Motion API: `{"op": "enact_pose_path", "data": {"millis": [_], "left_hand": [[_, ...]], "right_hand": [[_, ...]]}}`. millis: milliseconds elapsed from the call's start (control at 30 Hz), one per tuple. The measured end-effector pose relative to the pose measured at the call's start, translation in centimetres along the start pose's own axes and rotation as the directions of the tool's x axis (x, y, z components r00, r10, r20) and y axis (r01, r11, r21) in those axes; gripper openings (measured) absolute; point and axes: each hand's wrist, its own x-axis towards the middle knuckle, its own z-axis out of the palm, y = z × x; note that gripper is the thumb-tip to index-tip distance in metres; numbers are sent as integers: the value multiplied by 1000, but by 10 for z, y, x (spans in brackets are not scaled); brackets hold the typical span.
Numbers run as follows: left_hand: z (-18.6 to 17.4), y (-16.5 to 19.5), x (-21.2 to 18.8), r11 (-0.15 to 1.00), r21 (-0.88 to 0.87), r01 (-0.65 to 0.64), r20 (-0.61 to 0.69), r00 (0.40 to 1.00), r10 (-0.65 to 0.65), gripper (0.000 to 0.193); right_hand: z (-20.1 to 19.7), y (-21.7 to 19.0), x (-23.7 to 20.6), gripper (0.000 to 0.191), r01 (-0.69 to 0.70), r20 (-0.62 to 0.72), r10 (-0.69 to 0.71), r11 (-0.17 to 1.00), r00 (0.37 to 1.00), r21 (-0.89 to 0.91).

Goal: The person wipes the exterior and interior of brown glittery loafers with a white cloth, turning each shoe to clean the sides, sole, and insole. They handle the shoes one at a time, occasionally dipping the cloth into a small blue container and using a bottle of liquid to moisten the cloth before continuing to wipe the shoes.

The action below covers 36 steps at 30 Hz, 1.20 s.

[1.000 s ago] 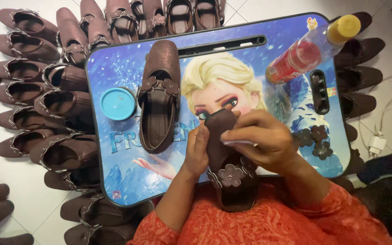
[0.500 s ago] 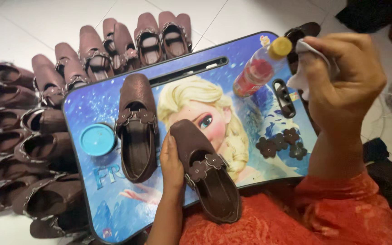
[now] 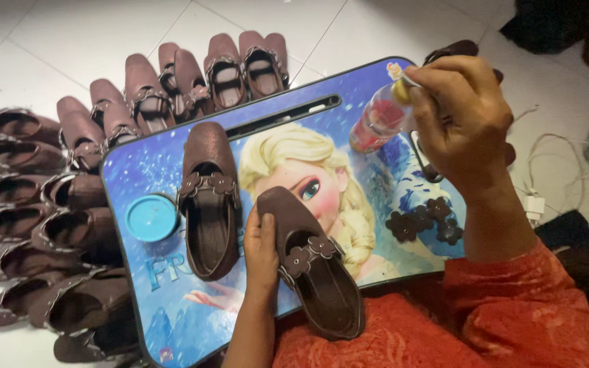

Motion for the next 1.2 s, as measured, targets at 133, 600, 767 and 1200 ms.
{"op": "enact_pose_path", "data": {"millis": [133,600,767,1200], "left_hand": [[-1,-8,-2,1000,-1,-12,-8,1000,12,44],[-18,-13,-7,841,-531,108,-6,991,-131,39],[-23,-20,-15,701,-687,193,66,977,-204,50],[-12,-4,-17,770,-613,175,74,984,-164,62]], "right_hand": [[12,5,-17,24,162,-46,-163,986,986,-27],[29,133,-129,39,-251,376,763,-283,527,926],[40,130,-162,30,-258,386,764,-290,517,921],[37,25,-72,27,-15,-2,17,935,1000,355]]}}
